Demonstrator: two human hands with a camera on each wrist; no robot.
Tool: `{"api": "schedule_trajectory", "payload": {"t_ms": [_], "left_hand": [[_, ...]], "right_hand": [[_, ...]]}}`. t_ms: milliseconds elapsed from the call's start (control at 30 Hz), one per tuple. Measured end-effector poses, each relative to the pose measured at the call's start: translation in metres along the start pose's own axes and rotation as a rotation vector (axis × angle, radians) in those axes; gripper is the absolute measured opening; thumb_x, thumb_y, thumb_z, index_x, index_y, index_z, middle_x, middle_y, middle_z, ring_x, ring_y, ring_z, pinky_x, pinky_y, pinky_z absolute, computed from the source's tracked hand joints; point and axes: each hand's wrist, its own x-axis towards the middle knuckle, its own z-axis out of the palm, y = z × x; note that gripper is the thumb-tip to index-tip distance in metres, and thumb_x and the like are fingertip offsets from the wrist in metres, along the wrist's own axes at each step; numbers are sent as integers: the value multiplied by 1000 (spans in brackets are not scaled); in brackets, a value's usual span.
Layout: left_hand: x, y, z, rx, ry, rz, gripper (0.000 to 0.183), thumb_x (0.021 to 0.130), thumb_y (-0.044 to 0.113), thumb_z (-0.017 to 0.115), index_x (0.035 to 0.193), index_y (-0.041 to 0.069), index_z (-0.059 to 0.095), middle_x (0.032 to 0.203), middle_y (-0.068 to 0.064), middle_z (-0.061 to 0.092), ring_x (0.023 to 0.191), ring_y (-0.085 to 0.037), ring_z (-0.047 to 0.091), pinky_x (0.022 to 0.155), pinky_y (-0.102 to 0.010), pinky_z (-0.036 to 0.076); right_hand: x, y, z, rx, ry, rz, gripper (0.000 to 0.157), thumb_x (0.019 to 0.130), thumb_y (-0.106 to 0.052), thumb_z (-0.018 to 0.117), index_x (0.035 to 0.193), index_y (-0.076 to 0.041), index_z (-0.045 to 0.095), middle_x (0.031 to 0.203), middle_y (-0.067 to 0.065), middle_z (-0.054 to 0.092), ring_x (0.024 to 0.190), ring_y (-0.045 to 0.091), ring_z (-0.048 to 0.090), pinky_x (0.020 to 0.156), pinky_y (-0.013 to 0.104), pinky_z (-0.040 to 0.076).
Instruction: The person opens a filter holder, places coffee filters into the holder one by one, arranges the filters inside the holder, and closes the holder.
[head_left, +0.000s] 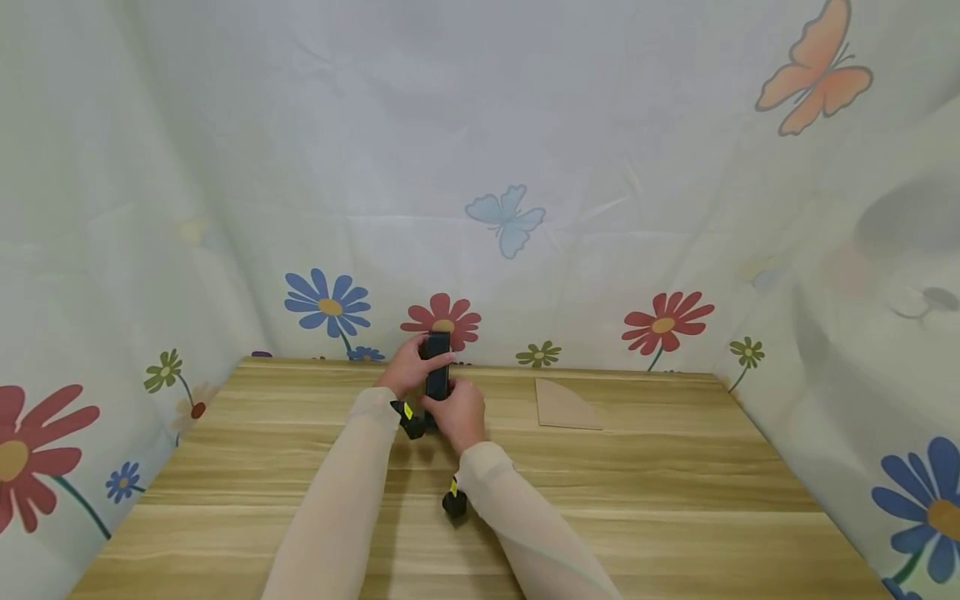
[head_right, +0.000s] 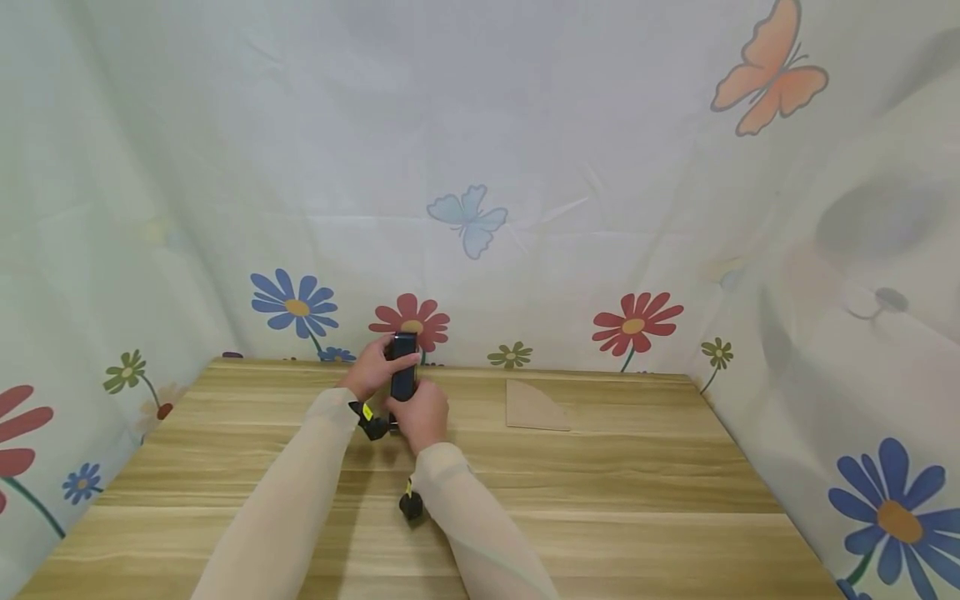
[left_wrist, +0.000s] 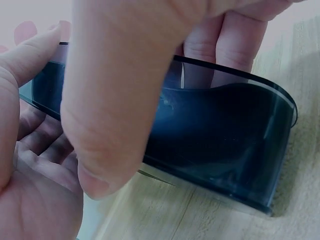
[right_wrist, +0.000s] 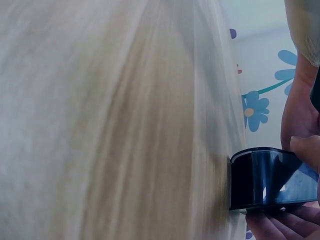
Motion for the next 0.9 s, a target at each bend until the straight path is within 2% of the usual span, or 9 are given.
{"api": "schedule_trajectory", "payload": {"t_ms": [300,467,633,900], "left_hand": [[4,-3,0,-8,14,-25,68,92,36,77,146,8,47,144,-17,57,129,-38,57,114,-59,39],[3,-4,1,-12,21,-12,69,92,34,77,147,7,47,145,-18,57,130,-37,57,115,-58,39],[-2,-3,2,-26,21,0,74,91,35,79,149,3,45,146,-19,55,132,-36,55,116,-55,39],[-10,2,2,18,7,-17,78,87,39,82,148,4,47,145,-18,57,131,-34,56,116,-55,38]], "right_hand": [[1,-2,-2,-11,-23,15,43,81,-31,86,106,1,73,91,10,76,80,19,68,84,40,57],[0,-1,-5,-21,-35,9,45,80,-31,87,106,2,73,90,10,76,79,20,67,82,41,57],[-2,0,-11,-41,-49,-5,39,80,-27,87,103,0,73,88,10,75,77,19,66,78,40,56],[-7,6,-26,-72,-102,-56,32,80,-25,84,102,-4,73,90,7,74,76,16,64,74,36,56]]}}
